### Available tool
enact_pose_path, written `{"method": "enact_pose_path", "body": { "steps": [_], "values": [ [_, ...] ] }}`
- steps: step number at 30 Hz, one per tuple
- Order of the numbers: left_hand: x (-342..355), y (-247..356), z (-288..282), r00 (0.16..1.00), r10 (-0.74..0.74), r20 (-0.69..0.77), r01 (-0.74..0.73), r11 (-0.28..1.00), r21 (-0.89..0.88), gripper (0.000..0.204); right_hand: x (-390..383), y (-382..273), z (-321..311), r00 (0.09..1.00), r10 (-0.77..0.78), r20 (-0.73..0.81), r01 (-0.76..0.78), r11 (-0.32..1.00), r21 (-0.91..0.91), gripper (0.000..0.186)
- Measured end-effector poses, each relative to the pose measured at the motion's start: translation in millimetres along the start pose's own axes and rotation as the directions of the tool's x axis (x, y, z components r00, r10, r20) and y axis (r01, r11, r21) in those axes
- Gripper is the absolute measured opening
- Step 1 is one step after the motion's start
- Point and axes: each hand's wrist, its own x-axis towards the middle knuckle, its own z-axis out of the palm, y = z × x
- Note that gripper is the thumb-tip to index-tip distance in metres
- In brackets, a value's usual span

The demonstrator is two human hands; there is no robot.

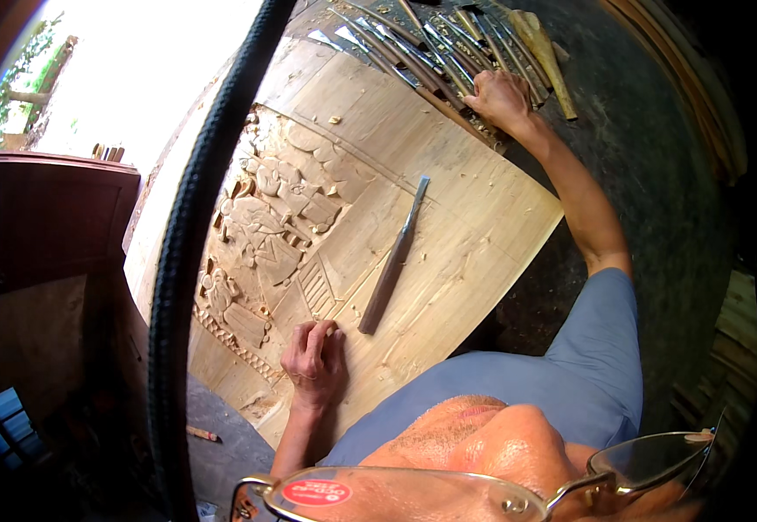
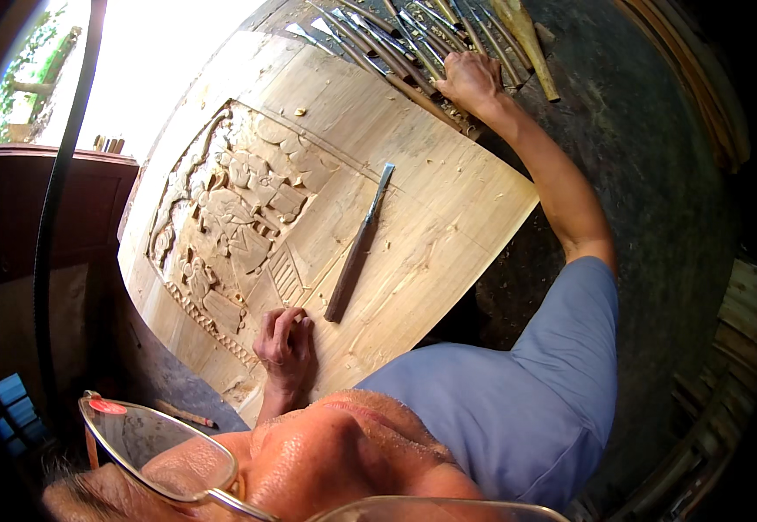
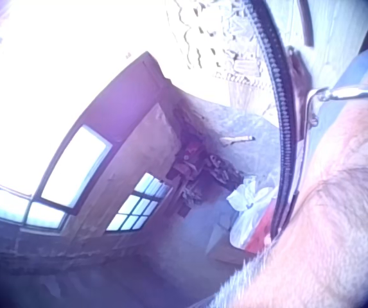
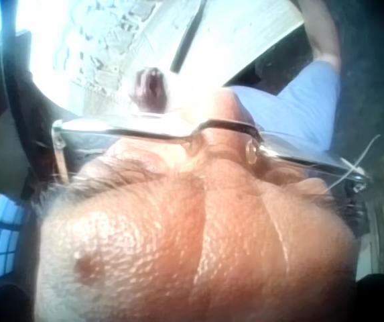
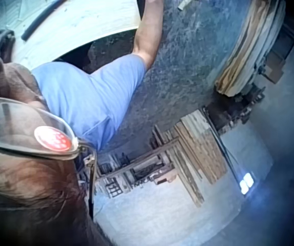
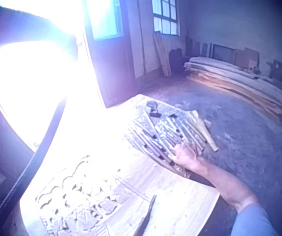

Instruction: The person carves a wooden board to create a relief scene. They use a chisel by hand to define shapes and later tap the chisel with a wooden mallet to remove larger pieces of wood. They select different chisels from a set on the workbench to work on various details of the figures.

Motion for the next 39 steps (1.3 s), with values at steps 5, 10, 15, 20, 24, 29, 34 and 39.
{"method": "enact_pose_path", "body": {
  "steps": [5, 10, 15, 20, 24, 29, 34, 39],
  "values": [
    [-1, 0, 2, 1.0, 0.006, 0.004, -0.006, 1.0, 0.013, 0.03, 6, 12, 9, 0.999, 0.032, 0.013, -0.033, 0.997, 0.076, 0.048],
    [-1, -1, 2, 1.0, 0.009, -0.003, -0.009, 1.0, 0.012, 0.029, 17, 9, 18, 0.998, 0.034, -0.049, -0.032, 0.999, 0.039, 0.047],
    [0, 0, 1, 1.0, 0.002, -0.006, -0.002, 1.0, 0.01, 0.029, 22, 14, 11, 1.0, 0.024, 0.008, -0.025, 0.999, 0.038, 0.047],
    [1, 1, 1, 1.0, -0.003, -0.001, 0.003, 1.0, 0.002, 0.03, 12, 16, 10, 0.991, 0.012, -0.135, -0.012, 1.0, 0.002, 0.041],
    [1, 2, 0, 1.0, -0.004, -0.005, 0.004, 1.0, -0.007, 0.03, -8, 5, -2, 0.972, -0.042, -0.23, 0.083, 0.981, 0.174, 0.041],
    [-1, 3, 1, 0.999, -0.032, 0.016, 0.032, 0.999, -0.01, 0.03, -23, 5, -2, 0.973, -0.186, -0.136, 0.213, 0.951, 0.225, 0.039],
    [0, 2, 1, 0.999, -0.025, 0.022, 0.025, 1.0, -0.001, 0.029, -26, 15, 14, 0.972, -0.181, -0.148, 0.208, 0.959, 0.193, 0.036],
    [3, 6, 0, 0.999, -0.031, 0.02, 0.031, 1.0, 0.003, 0.028, -27, 7, 14, 0.979, -0.158, -0.131, 0.177, 0.972, 0.153, 0.037]
  ]
}}
